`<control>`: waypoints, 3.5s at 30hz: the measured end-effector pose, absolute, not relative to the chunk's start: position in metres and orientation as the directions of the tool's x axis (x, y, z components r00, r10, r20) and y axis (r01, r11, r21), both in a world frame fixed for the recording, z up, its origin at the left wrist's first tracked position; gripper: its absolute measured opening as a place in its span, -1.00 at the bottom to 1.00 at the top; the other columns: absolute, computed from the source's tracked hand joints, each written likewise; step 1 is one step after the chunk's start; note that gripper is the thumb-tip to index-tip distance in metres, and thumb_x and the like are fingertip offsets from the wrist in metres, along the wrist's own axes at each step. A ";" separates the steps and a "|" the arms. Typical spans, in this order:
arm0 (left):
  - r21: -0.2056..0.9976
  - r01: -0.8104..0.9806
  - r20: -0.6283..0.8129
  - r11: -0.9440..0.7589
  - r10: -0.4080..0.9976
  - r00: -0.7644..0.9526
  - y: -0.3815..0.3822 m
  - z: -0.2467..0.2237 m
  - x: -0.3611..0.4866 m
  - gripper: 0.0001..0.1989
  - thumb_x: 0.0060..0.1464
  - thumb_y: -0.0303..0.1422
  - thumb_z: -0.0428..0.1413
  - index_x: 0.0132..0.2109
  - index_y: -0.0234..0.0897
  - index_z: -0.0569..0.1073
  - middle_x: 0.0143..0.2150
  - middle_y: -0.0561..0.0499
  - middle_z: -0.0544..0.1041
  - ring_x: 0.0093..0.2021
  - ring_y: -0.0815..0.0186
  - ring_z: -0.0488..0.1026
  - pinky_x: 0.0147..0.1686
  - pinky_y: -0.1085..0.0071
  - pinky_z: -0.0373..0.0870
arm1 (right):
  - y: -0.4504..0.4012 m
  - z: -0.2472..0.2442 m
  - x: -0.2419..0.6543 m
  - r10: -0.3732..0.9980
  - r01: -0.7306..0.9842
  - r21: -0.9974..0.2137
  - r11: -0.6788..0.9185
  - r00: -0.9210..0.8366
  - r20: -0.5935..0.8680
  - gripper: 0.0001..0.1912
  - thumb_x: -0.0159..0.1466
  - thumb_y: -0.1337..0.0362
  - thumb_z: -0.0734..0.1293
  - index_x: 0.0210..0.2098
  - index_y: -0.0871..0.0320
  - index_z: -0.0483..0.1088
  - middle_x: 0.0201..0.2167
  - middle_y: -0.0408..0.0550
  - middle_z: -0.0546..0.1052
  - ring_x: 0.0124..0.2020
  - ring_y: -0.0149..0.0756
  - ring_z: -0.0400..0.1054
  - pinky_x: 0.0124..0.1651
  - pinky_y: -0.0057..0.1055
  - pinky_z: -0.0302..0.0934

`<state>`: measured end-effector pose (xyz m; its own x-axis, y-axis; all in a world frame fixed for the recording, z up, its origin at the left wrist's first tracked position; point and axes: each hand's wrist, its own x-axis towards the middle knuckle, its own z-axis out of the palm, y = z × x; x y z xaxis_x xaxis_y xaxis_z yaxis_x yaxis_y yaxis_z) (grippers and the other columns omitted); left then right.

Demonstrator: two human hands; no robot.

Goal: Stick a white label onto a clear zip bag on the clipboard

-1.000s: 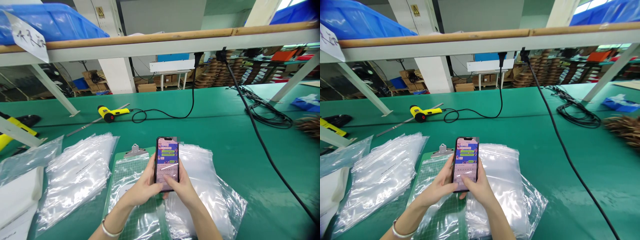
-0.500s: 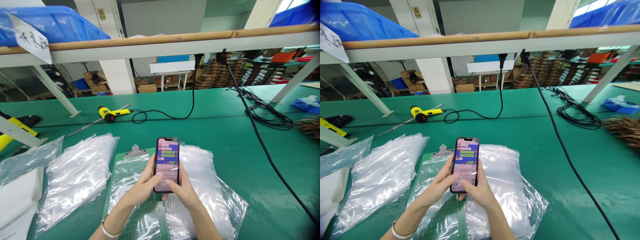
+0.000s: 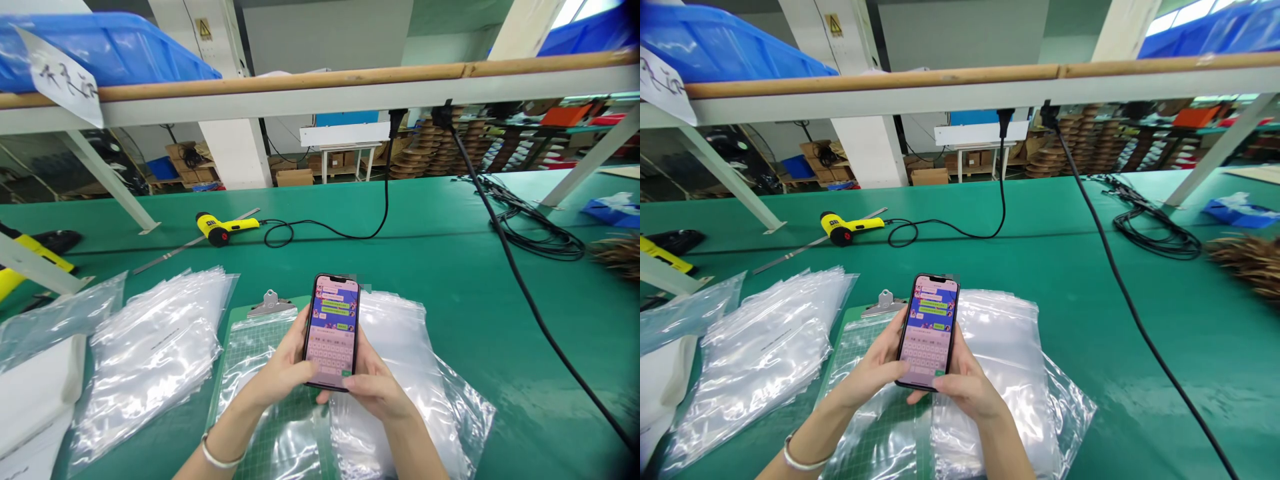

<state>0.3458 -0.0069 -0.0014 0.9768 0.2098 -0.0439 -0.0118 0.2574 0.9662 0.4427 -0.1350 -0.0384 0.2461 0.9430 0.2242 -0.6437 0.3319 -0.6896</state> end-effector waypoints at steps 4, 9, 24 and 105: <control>0.960 0.018 -0.078 0.279 0.206 0.975 -0.009 -0.001 0.345 -0.13 -0.15 -0.41 0.15 0.28 -0.11 -0.09 0.13 -0.09 0.32 -0.07 0.31 0.41 -0.30 0.55 0.47 | -0.135 -0.038 0.443 0.946 -0.630 -0.707 0.321 0.251 0.205 -0.10 0.06 0.37 0.38 0.25 -0.11 -0.15 0.12 0.05 0.29 -0.10 -0.13 0.37 -0.29 -0.24 0.40; 0.952 0.036 -0.097 0.303 0.190 0.977 -0.009 0.003 0.345 -0.07 -0.15 -0.41 0.16 0.30 -0.11 -0.18 0.09 -0.13 0.36 -0.18 0.35 0.45 -0.41 0.59 0.44 | -0.136 -0.038 0.443 0.950 -0.634 -0.710 0.307 0.246 0.191 -0.10 0.06 0.37 0.38 0.25 -0.13 -0.17 0.11 0.03 0.30 -0.12 -0.15 0.39 -0.30 -0.25 0.41; 0.972 0.108 -0.139 0.209 0.138 0.981 -0.016 -0.013 0.349 -0.07 0.04 -0.40 0.03 0.26 0.12 -0.50 0.31 -0.15 0.00 -0.30 0.47 0.42 -0.41 0.54 0.46 | -0.128 -0.040 0.440 0.863 -0.440 -0.868 0.229 0.505 -0.028 -0.45 0.24 0.11 0.29 0.14 0.00 0.01 -0.09 0.05 0.43 -0.41 -0.25 0.45 -0.62 -0.46 0.34; 0.969 0.100 -0.151 0.227 0.222 0.963 -0.013 -0.008 0.353 -0.14 0.02 -0.29 0.07 0.30 -0.01 -0.33 0.17 -0.16 0.26 -0.09 0.26 0.43 -0.42 0.54 0.45 | -0.132 -0.039 0.441 0.925 -0.481 -0.832 0.276 0.369 0.094 -0.24 0.14 0.24 0.37 0.22 -0.03 -0.09 0.03 0.07 0.36 -0.15 -0.13 0.40 -0.43 -0.38 0.41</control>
